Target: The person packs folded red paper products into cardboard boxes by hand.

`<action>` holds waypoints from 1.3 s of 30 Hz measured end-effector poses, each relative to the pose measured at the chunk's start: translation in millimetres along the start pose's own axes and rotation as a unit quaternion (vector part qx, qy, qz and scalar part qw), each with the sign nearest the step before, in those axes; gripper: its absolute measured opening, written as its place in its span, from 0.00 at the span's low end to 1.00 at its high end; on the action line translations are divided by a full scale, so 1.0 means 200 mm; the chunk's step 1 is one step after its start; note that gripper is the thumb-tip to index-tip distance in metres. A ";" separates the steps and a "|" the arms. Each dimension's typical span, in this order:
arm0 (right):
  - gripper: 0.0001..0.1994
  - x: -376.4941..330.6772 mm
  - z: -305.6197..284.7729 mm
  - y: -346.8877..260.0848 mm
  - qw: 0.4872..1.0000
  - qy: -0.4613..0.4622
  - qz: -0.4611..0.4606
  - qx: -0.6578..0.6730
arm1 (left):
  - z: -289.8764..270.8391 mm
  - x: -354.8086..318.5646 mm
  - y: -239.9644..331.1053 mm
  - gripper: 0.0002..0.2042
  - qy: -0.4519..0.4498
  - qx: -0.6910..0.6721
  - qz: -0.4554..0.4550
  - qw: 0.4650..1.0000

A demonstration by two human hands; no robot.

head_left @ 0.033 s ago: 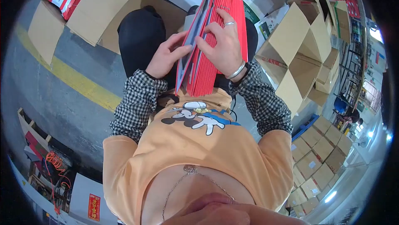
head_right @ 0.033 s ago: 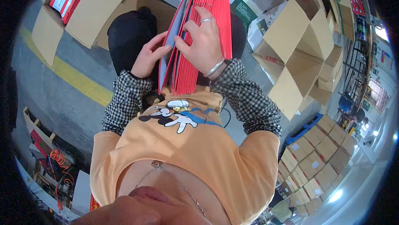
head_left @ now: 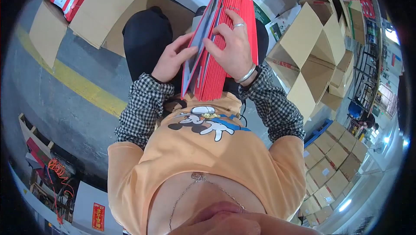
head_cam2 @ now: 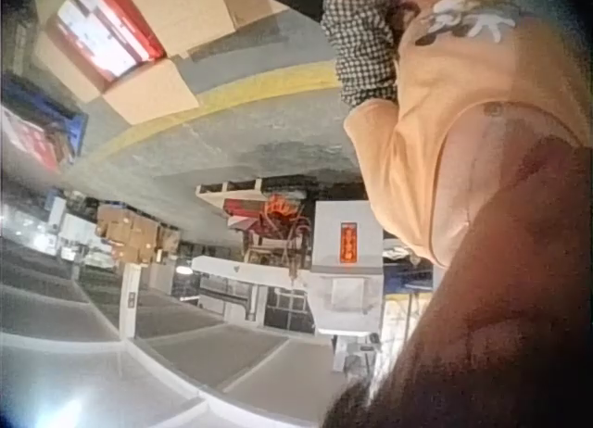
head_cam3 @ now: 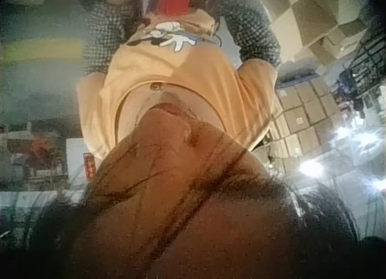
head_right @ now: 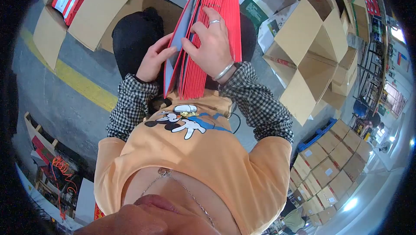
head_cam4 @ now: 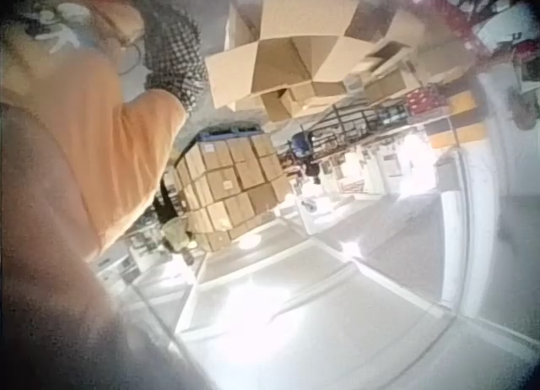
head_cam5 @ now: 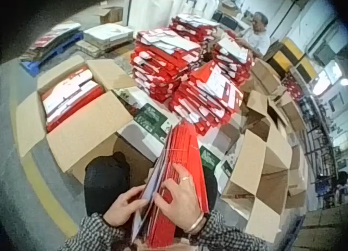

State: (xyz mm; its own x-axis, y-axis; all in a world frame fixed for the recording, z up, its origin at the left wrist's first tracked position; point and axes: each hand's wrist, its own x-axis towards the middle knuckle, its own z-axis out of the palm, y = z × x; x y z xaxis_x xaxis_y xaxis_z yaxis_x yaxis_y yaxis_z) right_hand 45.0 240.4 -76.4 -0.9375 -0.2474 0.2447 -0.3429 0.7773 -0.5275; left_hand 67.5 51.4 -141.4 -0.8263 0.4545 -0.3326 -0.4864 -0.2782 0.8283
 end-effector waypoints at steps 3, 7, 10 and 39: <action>0.16 0.00 -0.02 -0.01 1.000 -0.014 -0.020 -0.014 | 0.01 0.01 -0.01 0.25 0.034 -0.003 0.041 0.999; 0.22 -0.01 -0.03 0.02 0.993 -0.030 0.034 0.113 | 0.05 0.03 0.03 0.24 0.055 0.073 0.109 0.990; 0.23 0.00 -0.10 0.08 0.980 -0.075 0.080 0.168 | 0.11 0.04 0.10 0.32 0.060 0.137 0.117 0.982; 0.35 0.11 -0.27 0.29 0.902 -0.321 -0.200 -0.208 | 0.19 0.08 0.29 0.43 0.174 0.447 -0.049 0.876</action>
State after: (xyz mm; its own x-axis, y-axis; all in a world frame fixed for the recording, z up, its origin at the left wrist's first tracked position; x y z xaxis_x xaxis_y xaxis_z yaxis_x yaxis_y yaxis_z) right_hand 7.6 310.6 -57.8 -0.6311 -0.7367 -0.2430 -0.7344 0.6683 -0.1184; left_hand 37.1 73.6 -81.0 -0.9055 0.1108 -0.4096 -0.2709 0.5922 0.7589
